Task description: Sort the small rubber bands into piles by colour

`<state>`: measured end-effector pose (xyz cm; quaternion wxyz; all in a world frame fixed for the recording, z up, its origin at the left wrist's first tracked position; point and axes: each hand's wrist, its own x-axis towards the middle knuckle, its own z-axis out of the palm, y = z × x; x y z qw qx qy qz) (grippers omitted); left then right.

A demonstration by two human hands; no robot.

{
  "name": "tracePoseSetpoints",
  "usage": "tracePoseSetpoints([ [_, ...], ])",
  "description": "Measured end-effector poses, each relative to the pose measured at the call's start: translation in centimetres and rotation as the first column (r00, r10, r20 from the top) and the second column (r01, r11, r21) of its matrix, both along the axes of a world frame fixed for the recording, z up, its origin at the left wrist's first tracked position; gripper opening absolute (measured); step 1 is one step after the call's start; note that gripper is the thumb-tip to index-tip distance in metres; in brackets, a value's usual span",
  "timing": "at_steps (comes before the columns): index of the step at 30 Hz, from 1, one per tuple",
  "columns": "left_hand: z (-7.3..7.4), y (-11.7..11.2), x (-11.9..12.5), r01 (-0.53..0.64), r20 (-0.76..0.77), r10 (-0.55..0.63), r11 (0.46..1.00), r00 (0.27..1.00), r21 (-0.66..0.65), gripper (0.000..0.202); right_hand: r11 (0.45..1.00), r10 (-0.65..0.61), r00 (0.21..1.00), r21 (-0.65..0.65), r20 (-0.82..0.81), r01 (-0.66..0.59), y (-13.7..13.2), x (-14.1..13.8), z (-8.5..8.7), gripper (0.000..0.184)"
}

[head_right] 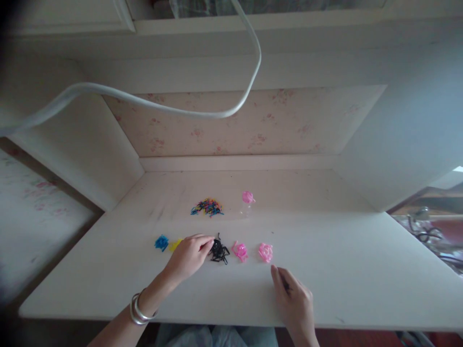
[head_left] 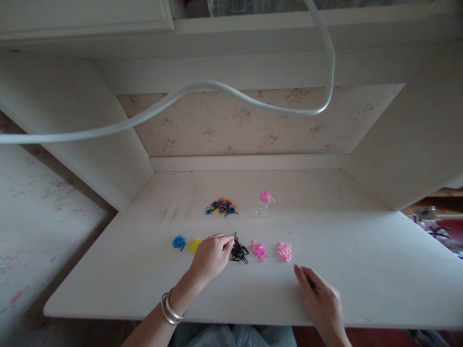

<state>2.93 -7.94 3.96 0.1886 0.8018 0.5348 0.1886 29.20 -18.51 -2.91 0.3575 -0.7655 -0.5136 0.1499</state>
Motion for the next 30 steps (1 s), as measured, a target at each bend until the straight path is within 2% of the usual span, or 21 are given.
tracePoseSetpoints([
  [4, 0.0, -1.0, -3.5, -0.121, 0.213, 0.108, 0.992, 0.971, 0.046, 0.033, 1.000, -0.010, 1.000, -0.020, -0.018, 0.010, 0.3, -0.1, 0.1, 0.050],
  [7, -1.4, -2.6, -6.8, -0.266, 0.330, 0.254, 0.964, 0.909, -0.007, 0.032, 0.993, 0.104, 0.994, -0.055, -0.022, -0.105, 1.8, -1.5, 1.6, 0.049],
  [9, -2.8, -3.9, -9.0, -0.347, 0.376, 0.346, 0.935, 0.859, -0.068, 0.032, 0.965, 0.257, 0.966, -0.065, 0.028, -0.254, 3.7, -3.5, 3.3, 0.044],
  [11, -4.4, -5.0, -10.8, -0.408, 0.419, 0.422, 0.904, 0.804, -0.128, 0.034, 0.914, 0.404, 0.906, -0.079, 0.127, -0.397, 6.1, -6.0, 5.1, 0.039],
  [14, -6.3, -6.1, -12.5, -0.497, 0.475, 0.526, 0.845, 0.706, -0.196, 0.037, 0.863, 0.506, 0.796, -0.185, 0.332, -0.471, 10.4, -9.8, 7.1, 0.037],
  [16, -6.9, -6.4, -12.9, -0.527, 0.498, 0.553, 0.824, 0.667, -0.209, 0.037, 0.844, 0.537, 0.750, -0.236, 0.387, -0.482, 13.2, -11.6, 7.5, 0.035],
  [19, -6.9, -6.4, -12.8, -0.497, 0.510, 0.517, 0.847, 0.688, -0.189, 0.035, 0.832, 0.554, 0.698, -0.304, 0.453, -0.463, 16.7, -13.2, 7.2, 0.034],
  [22, -6.4, -6.3, -12.4, -0.453, 0.501, 0.465, 0.878, 0.730, -0.155, 0.032, 0.825, 0.564, 0.662, -0.360, 0.493, -0.435, 18.9, -13.7, 6.6, 0.033],
  [30, -5.8, -6.3, -12.2, -0.407, 0.482, 0.414, 0.905, 0.772, -0.124, 0.031, 0.812, 0.584, 0.621, -0.387, 0.522, -0.438, 19.9, -14.0, 5.6, 0.032],
])
